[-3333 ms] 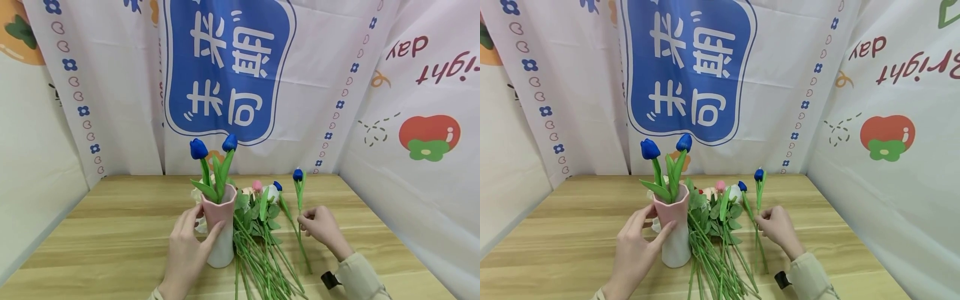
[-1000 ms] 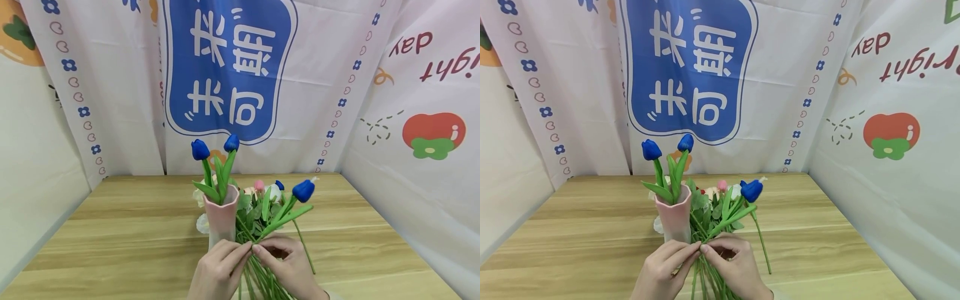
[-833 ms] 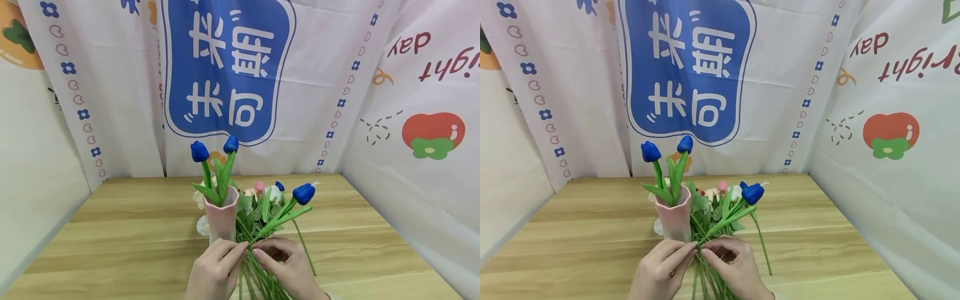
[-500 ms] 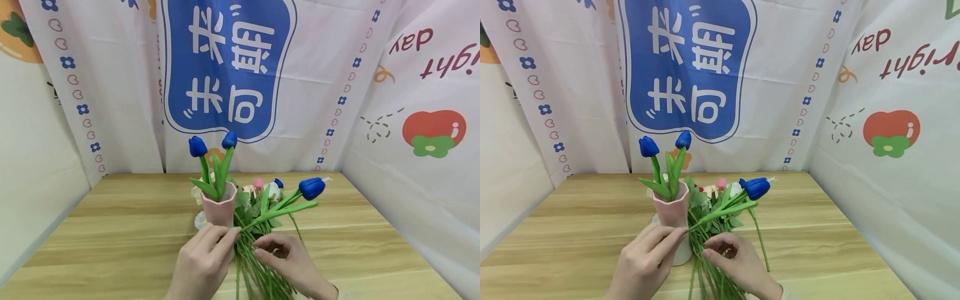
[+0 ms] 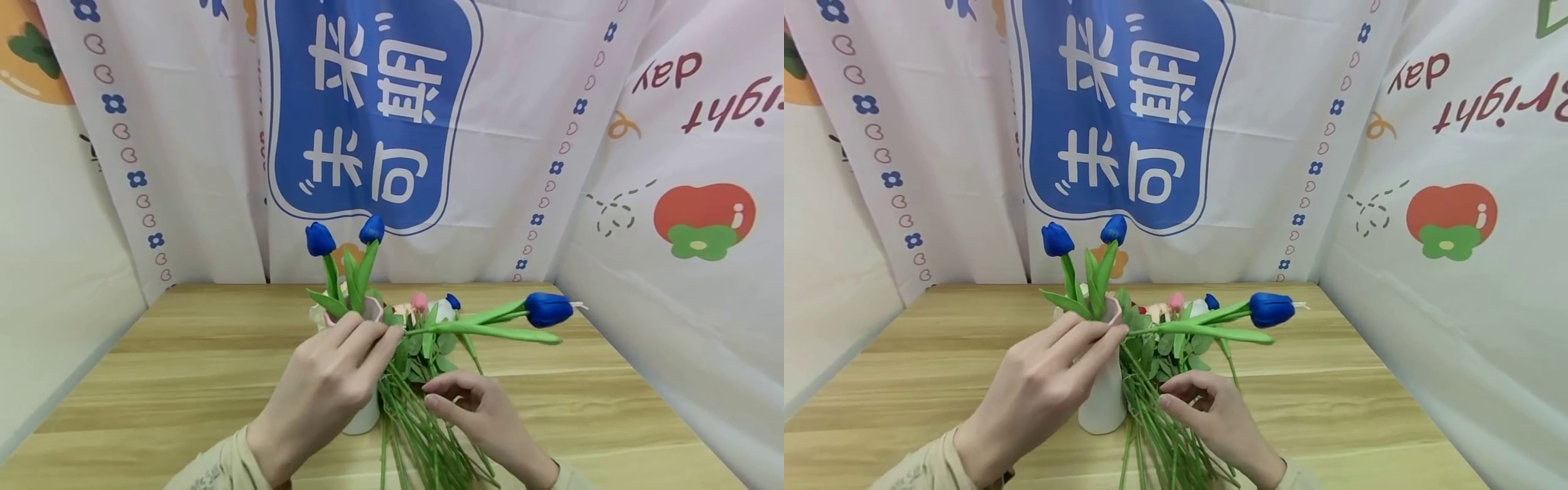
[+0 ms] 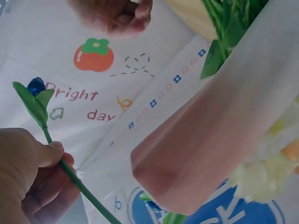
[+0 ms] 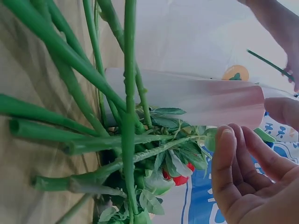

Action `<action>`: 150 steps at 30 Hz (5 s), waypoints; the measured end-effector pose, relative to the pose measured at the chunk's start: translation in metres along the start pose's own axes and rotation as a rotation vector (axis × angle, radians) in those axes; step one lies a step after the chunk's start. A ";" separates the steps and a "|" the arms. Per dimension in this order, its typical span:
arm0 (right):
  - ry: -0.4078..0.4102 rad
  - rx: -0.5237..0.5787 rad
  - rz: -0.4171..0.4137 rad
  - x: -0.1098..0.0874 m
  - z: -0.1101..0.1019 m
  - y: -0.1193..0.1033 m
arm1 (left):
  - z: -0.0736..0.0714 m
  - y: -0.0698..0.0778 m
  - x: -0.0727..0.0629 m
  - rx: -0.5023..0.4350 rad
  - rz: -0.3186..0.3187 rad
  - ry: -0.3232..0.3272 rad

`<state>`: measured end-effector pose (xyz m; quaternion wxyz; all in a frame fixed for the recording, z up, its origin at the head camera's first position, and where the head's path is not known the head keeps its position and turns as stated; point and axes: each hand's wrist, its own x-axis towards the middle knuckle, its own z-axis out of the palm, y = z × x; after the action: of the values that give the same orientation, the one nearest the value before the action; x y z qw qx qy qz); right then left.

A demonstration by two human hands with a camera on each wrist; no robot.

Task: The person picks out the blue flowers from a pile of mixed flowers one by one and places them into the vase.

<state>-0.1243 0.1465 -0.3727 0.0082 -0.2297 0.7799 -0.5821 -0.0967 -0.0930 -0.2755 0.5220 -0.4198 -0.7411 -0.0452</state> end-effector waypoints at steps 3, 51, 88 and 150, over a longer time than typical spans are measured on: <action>-0.008 -0.001 0.019 0.001 0.002 0.001 | 0.001 -0.006 0.011 0.027 0.034 -0.041; -0.036 0.066 0.004 0.001 0.001 0.006 | 0.032 -0.046 -0.004 -0.263 -0.368 0.009; 0.011 -0.360 0.024 0.027 -0.063 0.005 | 0.030 -0.023 -0.071 -0.225 -0.733 0.117; -0.127 -0.652 0.370 0.106 -0.079 0.086 | 0.052 0.006 -0.081 -0.418 -0.944 0.137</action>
<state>-0.2713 0.1972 -0.3987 0.0882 -0.1110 0.9505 -0.2765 -0.1227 -0.1100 -0.3670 0.3971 -0.1311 -0.7891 -0.4499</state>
